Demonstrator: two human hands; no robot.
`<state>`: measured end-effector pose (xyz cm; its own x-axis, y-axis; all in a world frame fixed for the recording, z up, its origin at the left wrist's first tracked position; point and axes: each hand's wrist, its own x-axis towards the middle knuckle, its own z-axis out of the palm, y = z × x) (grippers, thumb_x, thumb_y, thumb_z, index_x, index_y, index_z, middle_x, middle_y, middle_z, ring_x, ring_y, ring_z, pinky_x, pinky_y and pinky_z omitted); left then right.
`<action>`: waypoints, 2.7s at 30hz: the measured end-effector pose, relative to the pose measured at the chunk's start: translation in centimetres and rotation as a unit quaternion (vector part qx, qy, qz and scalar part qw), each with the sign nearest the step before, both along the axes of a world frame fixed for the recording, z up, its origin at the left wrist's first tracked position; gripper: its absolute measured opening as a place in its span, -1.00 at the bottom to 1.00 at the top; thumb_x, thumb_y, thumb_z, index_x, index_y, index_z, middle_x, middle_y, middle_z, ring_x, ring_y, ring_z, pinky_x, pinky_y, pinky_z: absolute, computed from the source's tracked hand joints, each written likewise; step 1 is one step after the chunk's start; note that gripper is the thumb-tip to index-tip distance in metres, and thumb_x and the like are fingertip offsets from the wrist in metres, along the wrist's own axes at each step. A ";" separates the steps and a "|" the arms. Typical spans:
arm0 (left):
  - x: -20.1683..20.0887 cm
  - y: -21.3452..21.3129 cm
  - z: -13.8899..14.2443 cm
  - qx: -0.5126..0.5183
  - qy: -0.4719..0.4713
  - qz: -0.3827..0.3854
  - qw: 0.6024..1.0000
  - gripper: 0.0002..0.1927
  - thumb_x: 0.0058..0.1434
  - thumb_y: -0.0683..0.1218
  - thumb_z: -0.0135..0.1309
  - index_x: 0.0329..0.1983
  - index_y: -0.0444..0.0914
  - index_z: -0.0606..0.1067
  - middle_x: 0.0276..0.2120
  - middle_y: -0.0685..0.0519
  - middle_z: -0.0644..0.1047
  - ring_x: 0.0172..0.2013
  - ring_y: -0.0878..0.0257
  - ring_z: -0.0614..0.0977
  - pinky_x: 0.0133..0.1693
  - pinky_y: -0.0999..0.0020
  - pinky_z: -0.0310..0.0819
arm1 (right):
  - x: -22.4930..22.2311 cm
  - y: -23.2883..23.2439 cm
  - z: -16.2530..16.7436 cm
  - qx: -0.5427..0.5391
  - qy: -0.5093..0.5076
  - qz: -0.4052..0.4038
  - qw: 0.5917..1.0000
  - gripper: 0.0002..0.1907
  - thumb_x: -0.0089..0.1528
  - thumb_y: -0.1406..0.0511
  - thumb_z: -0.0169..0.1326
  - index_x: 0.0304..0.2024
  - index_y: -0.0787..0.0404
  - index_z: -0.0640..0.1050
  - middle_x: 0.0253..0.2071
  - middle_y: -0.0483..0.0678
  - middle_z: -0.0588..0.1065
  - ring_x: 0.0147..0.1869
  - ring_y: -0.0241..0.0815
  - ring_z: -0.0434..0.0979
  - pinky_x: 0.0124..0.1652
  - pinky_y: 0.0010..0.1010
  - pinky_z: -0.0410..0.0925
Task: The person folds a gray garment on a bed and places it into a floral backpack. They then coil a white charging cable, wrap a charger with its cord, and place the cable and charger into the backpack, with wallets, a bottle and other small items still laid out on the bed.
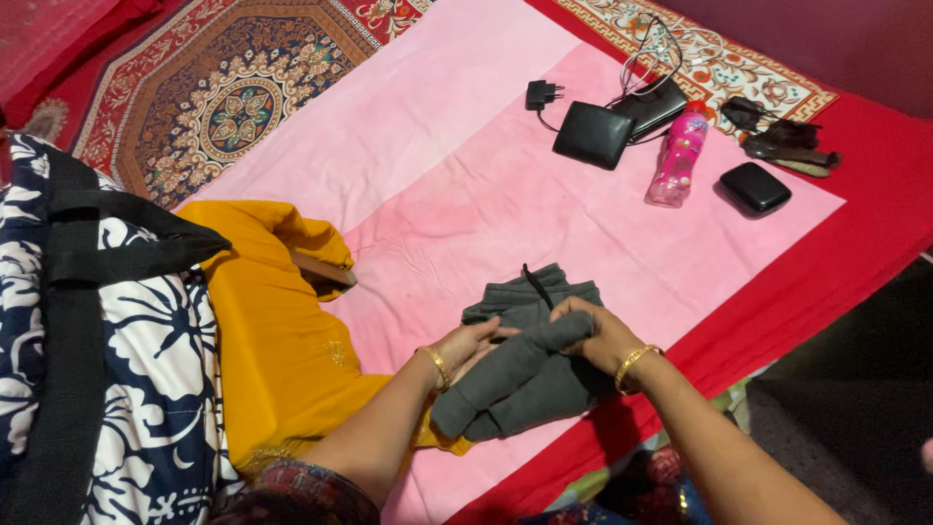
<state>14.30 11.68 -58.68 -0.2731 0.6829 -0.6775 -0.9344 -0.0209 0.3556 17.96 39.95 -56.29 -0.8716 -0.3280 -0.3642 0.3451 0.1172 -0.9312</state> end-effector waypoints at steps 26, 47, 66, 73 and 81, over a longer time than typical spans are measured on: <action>2.2 1.2 1.3 -0.660 0.266 -0.051 0.701 -0.07 0.07 0.37 0.34 0.35 -0.22 0.35 0.27 -0.18 0.41 0.26 -0.06 0.44 0.25 0.09 0.37 | -6.0 -2.6 -5.2 0.473 0.183 -0.155 0.848 -0.10 0.11 -0.08 0.24 0.29 0.34 0.31 0.24 0.30 0.41 0.19 0.50 0.41 -0.07 0.24 0.41; 2.8 2.0 9.0 -0.100 0.034 0.215 0.971 -0.49 0.11 -0.01 0.28 0.12 -0.27 0.55 -0.06 -0.09 0.67 -0.14 0.09 0.72 -0.04 0.12 0.63 | -1.5 0.0 6.4 -0.161 -0.373 -0.212 0.889 -0.46 0.08 0.11 0.23 0.04 0.24 0.58 -0.11 0.13 0.64 -0.13 0.08 0.66 -0.11 -0.06 0.52; -1.6 4.1 38.1 0.012 0.171 0.245 0.954 -0.37 0.19 0.03 0.27 0.25 -0.37 0.43 0.14 -0.13 0.56 0.09 0.09 0.63 0.14 0.14 0.54 | -4.5 4.1 40.7 -0.061 -0.056 -0.151 0.985 -0.50 0.07 0.20 0.27 0.05 0.23 0.60 -0.08 0.01 0.64 -0.07 -0.15 0.66 -0.12 -0.25 0.53; -3.7 4.7 42.4 0.095 0.181 0.245 0.948 -0.47 0.31 0.02 0.18 0.25 -0.35 0.42 0.12 -0.11 0.57 0.06 0.10 0.64 0.14 0.12 0.54 | -6.3 4.2 47.5 -0.094 -0.106 -0.199 0.970 -0.45 0.08 0.05 0.23 0.06 0.15 0.60 -0.09 -0.03 0.64 -0.10 -0.14 0.65 -0.11 -0.22 0.49; -3.3 5.7 37.1 0.188 0.307 0.372 0.856 -0.39 0.40 0.11 0.00 0.39 -0.30 0.23 0.29 -0.12 0.36 0.26 0.06 0.41 0.29 0.07 0.29 | -9.5 2.1 47.1 -0.295 -0.159 -0.198 0.921 -0.54 0.05 0.16 0.28 -0.03 0.19 0.61 -0.13 -0.03 0.63 -0.15 -0.10 0.65 -0.10 -0.17 0.50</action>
